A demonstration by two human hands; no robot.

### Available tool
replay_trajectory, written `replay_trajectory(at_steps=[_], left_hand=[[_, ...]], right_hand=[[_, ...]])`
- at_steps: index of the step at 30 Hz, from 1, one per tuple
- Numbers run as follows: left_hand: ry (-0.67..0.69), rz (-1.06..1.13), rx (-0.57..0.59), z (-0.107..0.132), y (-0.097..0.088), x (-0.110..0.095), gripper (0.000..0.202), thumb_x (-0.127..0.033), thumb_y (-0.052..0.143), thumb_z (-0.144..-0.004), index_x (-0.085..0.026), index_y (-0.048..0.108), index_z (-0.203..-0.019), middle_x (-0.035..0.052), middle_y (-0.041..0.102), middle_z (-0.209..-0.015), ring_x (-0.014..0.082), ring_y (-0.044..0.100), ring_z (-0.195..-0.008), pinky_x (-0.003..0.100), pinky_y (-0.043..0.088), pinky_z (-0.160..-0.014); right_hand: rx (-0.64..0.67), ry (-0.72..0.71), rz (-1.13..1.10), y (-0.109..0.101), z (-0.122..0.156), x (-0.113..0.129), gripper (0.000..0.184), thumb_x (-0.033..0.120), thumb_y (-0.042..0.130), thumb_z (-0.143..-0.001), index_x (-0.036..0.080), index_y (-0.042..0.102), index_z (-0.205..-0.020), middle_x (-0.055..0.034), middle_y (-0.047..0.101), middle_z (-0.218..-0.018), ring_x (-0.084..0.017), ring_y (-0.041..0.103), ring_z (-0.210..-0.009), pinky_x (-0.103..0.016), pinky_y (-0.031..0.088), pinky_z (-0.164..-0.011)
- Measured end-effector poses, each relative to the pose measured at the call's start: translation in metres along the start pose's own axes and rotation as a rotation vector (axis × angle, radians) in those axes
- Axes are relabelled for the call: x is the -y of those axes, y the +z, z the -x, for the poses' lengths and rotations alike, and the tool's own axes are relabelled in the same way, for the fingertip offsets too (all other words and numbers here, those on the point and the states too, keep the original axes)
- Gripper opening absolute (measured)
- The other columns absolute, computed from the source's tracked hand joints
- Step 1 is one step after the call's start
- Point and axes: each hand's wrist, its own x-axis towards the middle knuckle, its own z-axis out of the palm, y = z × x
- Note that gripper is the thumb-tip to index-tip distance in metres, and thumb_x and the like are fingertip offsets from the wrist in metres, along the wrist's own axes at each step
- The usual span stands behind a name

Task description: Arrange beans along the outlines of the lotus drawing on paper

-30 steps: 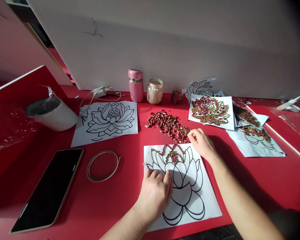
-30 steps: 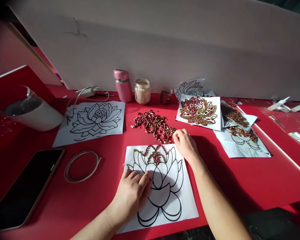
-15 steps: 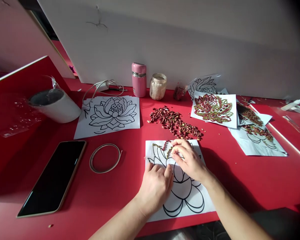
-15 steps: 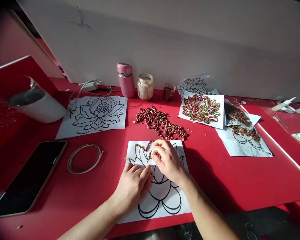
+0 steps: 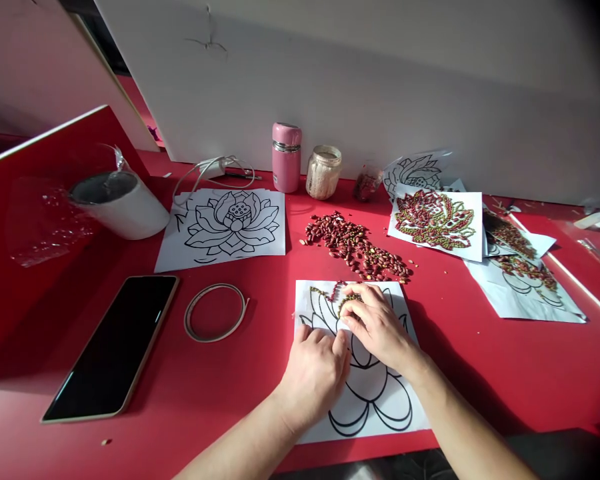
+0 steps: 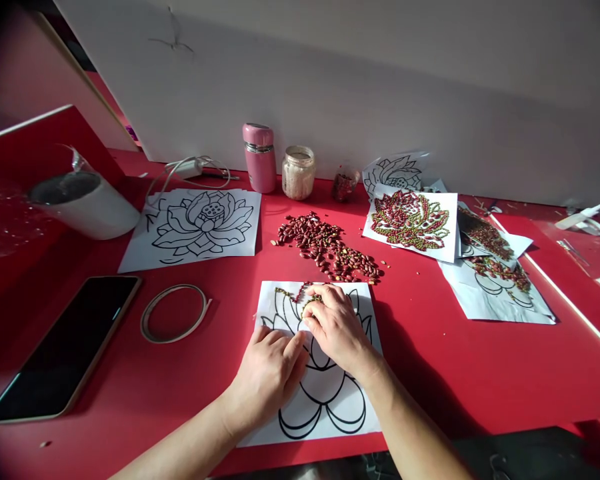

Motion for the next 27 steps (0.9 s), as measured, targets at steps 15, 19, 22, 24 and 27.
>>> replay_trajectory(at_steps=[15,19,22,24,27], left_hand=[[-0.006,-0.018,0.024,0.0,0.001,0.0,0.022,-0.019,0.039,-0.083,-0.011,0.053,-0.098,0.0014,0.053,-0.06,0.0173,0.051,-0.059,0.033,0.035,-0.06],[0.008,-0.01,0.012,0.001,0.002,0.001,0.023,-0.02,0.039,-0.084,-0.011,0.051,-0.101,0.0009,0.053,-0.06,0.0167,0.05,-0.058,0.033,0.035,-0.059],[0.022,0.007,-0.017,0.001,0.003,0.002,0.022,-0.02,0.04,-0.085,-0.011,0.051,-0.102,0.0006,0.053,-0.06,0.0162,0.051,-0.058,0.032,0.035,-0.059],[0.032,0.013,-0.043,0.0,0.003,0.003,0.022,-0.02,0.041,-0.085,-0.011,0.051,-0.102,0.0004,0.053,-0.059,0.0158,0.052,-0.058,0.031,0.036,-0.059],[0.045,0.019,-0.063,-0.001,0.002,0.004,0.023,-0.021,0.04,-0.085,-0.012,0.05,-0.104,0.0001,0.053,-0.058,0.0152,0.052,-0.055,0.03,0.036,-0.057]], right_hand=[[-0.115,0.071,-0.132,-0.015,0.002,-0.019,0.009,0.022,0.051,-0.078,0.022,0.053,-0.086,-0.0068,0.049,-0.108,-0.019,0.047,-0.106,-0.038,0.04,-0.09],[-0.319,0.163,-0.099,-0.027,0.006,-0.035,0.006,0.023,0.051,-0.078,0.021,0.053,-0.084,-0.0068,0.051,-0.102,-0.019,0.048,-0.102,-0.039,0.04,-0.09],[-0.431,0.24,-0.094,-0.034,0.01,-0.046,0.005,0.023,0.05,-0.079,0.021,0.052,-0.083,-0.0067,0.053,-0.099,-0.019,0.05,-0.101,-0.038,0.041,-0.087],[-0.465,0.289,-0.112,-0.038,0.011,-0.053,0.005,0.024,0.05,-0.079,0.021,0.053,-0.083,-0.0064,0.054,-0.1,-0.019,0.05,-0.101,-0.037,0.043,-0.084],[-0.458,0.333,-0.136,-0.039,0.012,-0.057,0.007,0.025,0.05,-0.079,0.021,0.053,-0.083,-0.0067,0.054,-0.101,-0.019,0.051,-0.102,-0.035,0.045,-0.08]])
